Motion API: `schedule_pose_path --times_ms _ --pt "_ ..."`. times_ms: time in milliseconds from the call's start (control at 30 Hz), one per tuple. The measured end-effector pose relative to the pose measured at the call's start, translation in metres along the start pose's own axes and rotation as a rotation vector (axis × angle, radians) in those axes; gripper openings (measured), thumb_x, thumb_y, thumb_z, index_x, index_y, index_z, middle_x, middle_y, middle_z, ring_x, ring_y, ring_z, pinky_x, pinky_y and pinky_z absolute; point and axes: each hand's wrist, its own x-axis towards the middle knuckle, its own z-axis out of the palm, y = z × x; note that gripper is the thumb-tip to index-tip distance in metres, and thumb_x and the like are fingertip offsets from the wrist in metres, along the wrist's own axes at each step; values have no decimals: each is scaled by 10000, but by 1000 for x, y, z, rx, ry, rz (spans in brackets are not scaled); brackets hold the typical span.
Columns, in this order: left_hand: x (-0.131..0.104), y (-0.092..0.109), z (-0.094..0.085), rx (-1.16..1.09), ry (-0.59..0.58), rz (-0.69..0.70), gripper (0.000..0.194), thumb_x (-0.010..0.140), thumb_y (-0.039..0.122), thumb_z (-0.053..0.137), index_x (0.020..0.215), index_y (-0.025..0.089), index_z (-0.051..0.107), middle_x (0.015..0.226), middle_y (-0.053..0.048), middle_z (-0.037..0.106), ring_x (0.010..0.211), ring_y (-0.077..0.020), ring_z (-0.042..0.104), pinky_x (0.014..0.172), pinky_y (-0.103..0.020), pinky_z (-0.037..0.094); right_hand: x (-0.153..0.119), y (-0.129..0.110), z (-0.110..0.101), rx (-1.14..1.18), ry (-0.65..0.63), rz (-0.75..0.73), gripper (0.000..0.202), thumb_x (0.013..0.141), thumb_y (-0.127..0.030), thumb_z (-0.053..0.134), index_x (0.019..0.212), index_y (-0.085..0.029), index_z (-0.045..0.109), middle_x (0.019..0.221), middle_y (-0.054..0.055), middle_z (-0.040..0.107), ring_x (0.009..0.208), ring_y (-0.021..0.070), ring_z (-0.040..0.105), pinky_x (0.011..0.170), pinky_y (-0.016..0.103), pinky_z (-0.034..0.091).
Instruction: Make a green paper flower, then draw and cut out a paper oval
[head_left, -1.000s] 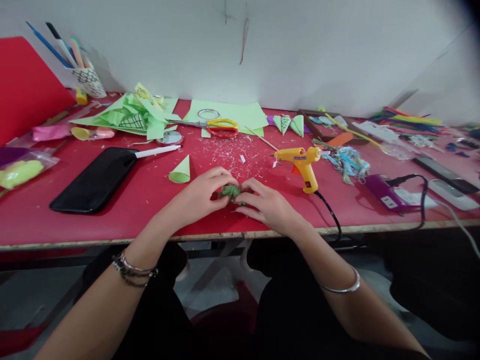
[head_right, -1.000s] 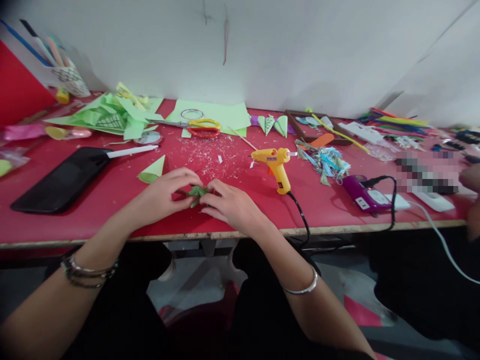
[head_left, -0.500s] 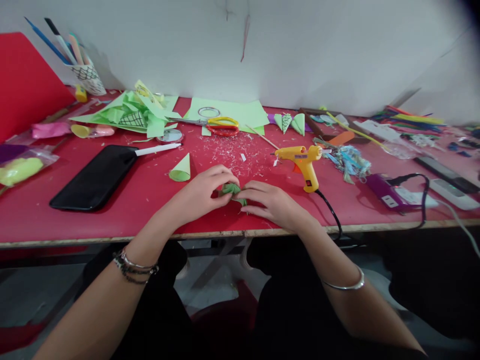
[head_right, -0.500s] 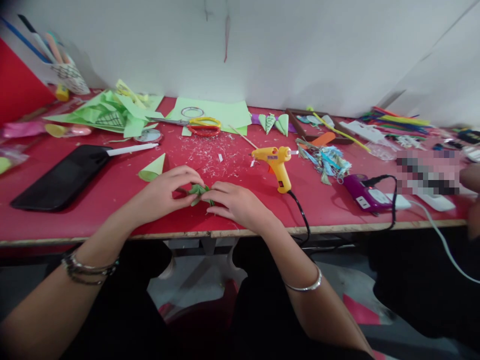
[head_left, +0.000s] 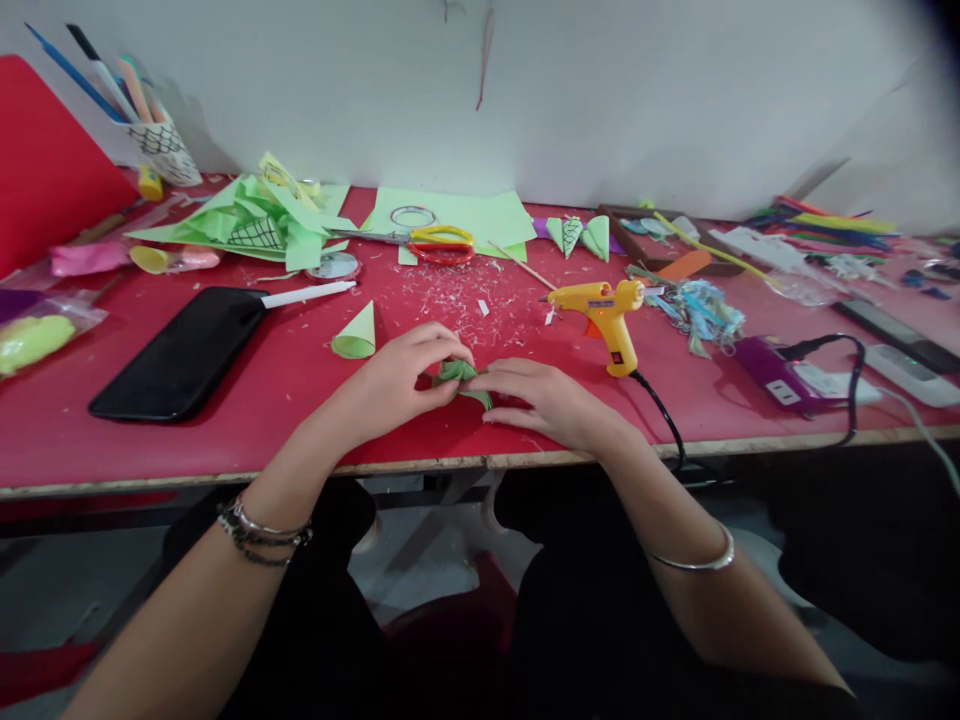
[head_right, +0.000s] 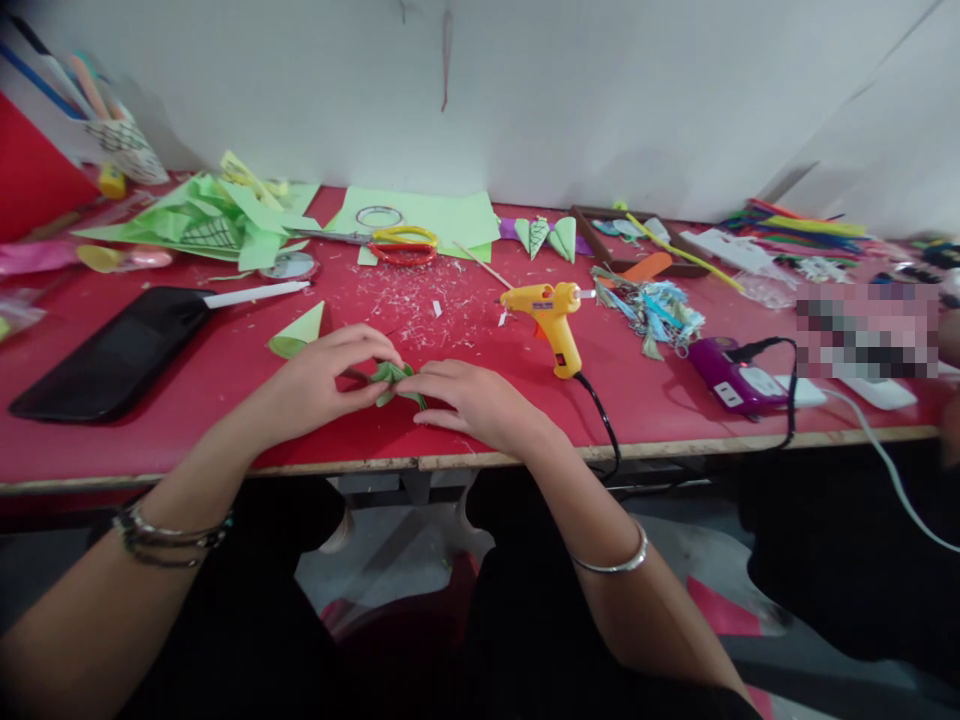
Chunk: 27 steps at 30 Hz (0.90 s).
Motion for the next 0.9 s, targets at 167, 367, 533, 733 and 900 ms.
schedule_pose_path --times_ms 167,367,533,733,900 --pt "0 0 0 4 3 4 129 818 178 515 936 191 565 969 -23 543 896 -133 532 786 -250 438 0 0 0 21 -12 14 317 883 -324 478 1154 -183 560 971 68 603 863 151 551 781 286 460" --pt "1 0 -1 -2 9 -8 132 819 173 521 942 191 566 976 -15 542 898 -121 533 780 -228 435 0 1 -1 35 -25 22 336 876 -336 489 1174 -192 541 987 67 585 865 152 539 787 294 454" --pt "0 0 -1 -5 6 -16 127 820 185 520 937 193 568 977 -18 542 897 -128 535 773 -234 441 1 3 -1 80 -47 3 348 878 -319 487 1199 -189 518 993 70 578 875 156 531 796 302 453" --pt "0 0 -2 -5 -2 -19 135 823 199 514 946 198 569 980 -19 544 896 -135 536 778 -251 441 -1 4 -4 121 -73 -6 343 890 -288 466 1220 -201 495 1035 77 566 925 164 516 845 326 433" --pt "0 2 -2 7 -10 -25 149 830 196 499 960 198 572 982 -23 545 891 -137 536 782 -258 438 -2 -1 -3 238 -32 58 295 877 -241 482 1168 -204 502 961 40 586 812 132 529 755 285 448"
